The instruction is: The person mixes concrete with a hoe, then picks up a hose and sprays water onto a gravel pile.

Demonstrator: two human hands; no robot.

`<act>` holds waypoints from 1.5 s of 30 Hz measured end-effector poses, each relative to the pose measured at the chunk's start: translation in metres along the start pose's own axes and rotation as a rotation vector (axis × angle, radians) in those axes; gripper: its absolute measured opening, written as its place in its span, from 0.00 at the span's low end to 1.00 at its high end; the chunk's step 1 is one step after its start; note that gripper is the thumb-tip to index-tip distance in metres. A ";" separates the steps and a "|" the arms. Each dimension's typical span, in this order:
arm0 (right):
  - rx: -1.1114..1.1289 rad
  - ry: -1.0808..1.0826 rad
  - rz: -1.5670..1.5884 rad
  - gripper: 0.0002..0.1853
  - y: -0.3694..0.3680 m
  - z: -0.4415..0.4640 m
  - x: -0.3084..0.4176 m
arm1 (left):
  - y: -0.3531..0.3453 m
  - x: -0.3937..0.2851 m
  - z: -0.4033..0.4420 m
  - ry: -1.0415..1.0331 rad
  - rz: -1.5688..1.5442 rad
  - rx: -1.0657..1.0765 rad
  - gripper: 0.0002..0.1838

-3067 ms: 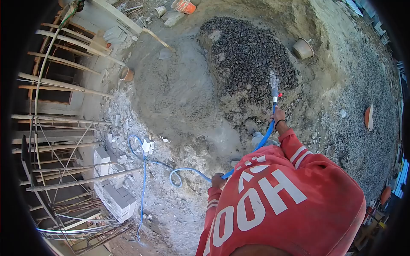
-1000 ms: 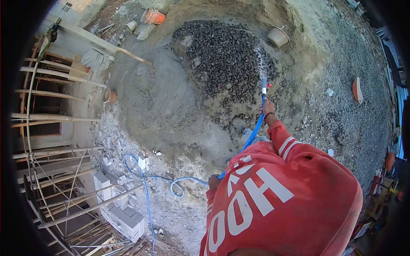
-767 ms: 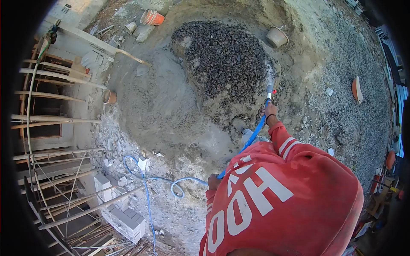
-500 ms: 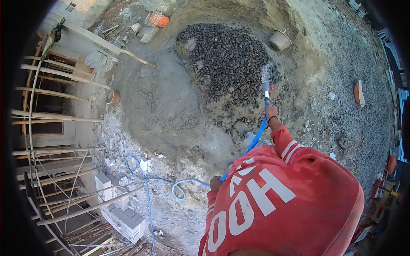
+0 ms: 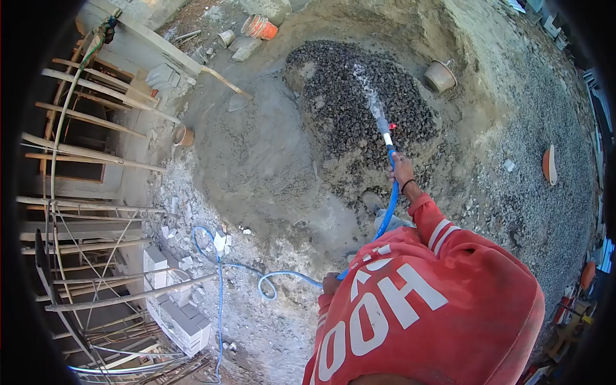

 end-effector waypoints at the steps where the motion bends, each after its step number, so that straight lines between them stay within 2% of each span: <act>1: -0.002 0.001 -0.010 0.20 -0.001 0.000 0.001 | 0.002 -0.002 -0.001 0.000 -0.003 -0.004 0.23; 3: -0.005 0.005 -0.020 0.20 -0.003 -0.001 0.002 | 0.001 -0.001 -0.001 0.041 -0.031 0.086 0.24; 9: -0.005 0.036 -0.041 0.21 -0.006 0.002 0.001 | -0.005 0.008 0.002 -0.006 -0.044 0.005 0.24; 12: 0.044 0.048 -0.064 0.21 -0.010 -0.001 0.004 | -0.009 0.015 0.010 0.020 -0.055 0.030 0.24; 19: 0.109 0.040 -0.076 0.21 -0.025 -0.013 0.018 | 0.024 -0.017 -0.004 0.035 -0.034 -0.033 0.22; 21: 0.136 0.032 -0.073 0.21 -0.031 -0.018 0.022 | 0.023 -0.014 -0.001 0.054 -0.072 0.054 0.22; 24: 0.141 0.031 -0.083 0.20 -0.037 -0.027 0.030 | 0.023 -0.014 -0.001 0.031 -0.050 0.062 0.23; 25: 0.151 0.031 -0.087 0.20 -0.040 -0.028 0.031 | 0.023 -0.013 -0.003 0.038 -0.055 0.055 0.23; 27: 0.151 0.041 -0.117 0.20 -0.043 -0.028 0.032 | 0.014 -0.005 0.001 -0.036 -0.019 -0.005 0.16; 31: 0.181 0.040 -0.083 0.16 -0.047 -0.019 0.025 | -0.001 0.008 0.008 -0.054 0.008 0.007 0.16; 34: 0.178 0.024 -0.096 0.20 -0.048 -0.015 0.022 | 0.007 -0.001 -0.002 -0.046 -0.002 -0.051 0.16; 45: 0.189 -0.015 -0.002 0.19 -0.039 -0.012 0.003 | 0.008 -0.002 -0.013 0.062 -0.037 -0.132 0.17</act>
Point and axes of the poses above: each hand's wrist, its own z-axis towards the middle knuckle, its own y-axis out of the back of the hand, x = y × z, the point moved 4 cm from there along z, towards the middle knuckle
